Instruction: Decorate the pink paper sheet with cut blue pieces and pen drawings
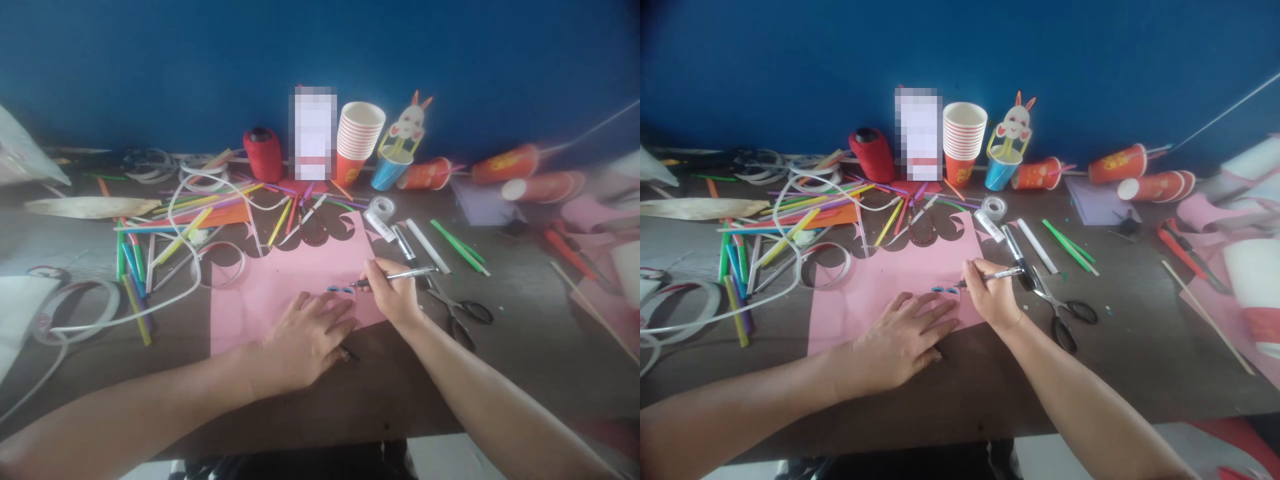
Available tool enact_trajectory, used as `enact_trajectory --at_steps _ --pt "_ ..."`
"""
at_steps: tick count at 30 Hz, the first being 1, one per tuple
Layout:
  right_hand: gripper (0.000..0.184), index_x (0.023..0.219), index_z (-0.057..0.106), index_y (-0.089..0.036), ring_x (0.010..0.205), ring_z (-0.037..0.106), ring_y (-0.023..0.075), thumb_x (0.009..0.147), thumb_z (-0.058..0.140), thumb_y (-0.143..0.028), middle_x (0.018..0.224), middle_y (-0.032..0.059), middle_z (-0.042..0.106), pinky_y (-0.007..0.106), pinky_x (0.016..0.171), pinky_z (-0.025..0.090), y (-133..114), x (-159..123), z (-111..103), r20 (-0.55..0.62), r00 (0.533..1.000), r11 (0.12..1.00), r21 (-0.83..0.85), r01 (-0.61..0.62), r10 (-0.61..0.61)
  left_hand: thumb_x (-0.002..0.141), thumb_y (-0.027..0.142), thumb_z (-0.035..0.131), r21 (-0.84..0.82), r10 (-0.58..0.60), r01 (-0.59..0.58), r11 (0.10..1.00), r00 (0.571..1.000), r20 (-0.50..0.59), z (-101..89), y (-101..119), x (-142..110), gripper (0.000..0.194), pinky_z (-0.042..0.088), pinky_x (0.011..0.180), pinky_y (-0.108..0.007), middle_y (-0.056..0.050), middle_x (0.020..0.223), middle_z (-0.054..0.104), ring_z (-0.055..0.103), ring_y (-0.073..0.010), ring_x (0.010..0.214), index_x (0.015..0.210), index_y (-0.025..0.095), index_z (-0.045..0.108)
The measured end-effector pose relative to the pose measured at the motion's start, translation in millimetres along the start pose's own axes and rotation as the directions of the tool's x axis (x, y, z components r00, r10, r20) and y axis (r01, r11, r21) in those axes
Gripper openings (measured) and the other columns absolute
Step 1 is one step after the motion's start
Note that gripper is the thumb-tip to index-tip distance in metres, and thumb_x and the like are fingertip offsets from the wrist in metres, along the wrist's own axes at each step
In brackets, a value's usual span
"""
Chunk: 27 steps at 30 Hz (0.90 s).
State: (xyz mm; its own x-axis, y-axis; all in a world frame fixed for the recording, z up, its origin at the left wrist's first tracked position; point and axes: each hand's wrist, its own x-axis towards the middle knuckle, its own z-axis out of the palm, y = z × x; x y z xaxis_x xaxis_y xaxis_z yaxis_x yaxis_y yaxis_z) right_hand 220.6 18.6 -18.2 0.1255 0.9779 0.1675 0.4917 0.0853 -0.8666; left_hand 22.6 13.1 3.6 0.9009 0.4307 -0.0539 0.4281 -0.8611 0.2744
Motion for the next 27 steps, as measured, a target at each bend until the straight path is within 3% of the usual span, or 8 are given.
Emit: enact_trajectory --at_steps 27 --pt "0.032 0.061 0.055 -0.018 0.048 0.055 0.011 0.089 0.045 -0.032 0.052 -0.0013 0.055 0.022 0.051 0.042 -0.4 0.3 -0.6 0.002 1.0 1.0 -0.028 0.004 -0.004 0.087 0.038 0.043 0.008 -0.001 0.001 1.0 1.0 -0.007 0.7 0.2 0.0 0.045 0.032 0.091 -0.047 -0.004 0.142 0.035 0.029 -0.0279 0.127 0.13 0.022 0.041"
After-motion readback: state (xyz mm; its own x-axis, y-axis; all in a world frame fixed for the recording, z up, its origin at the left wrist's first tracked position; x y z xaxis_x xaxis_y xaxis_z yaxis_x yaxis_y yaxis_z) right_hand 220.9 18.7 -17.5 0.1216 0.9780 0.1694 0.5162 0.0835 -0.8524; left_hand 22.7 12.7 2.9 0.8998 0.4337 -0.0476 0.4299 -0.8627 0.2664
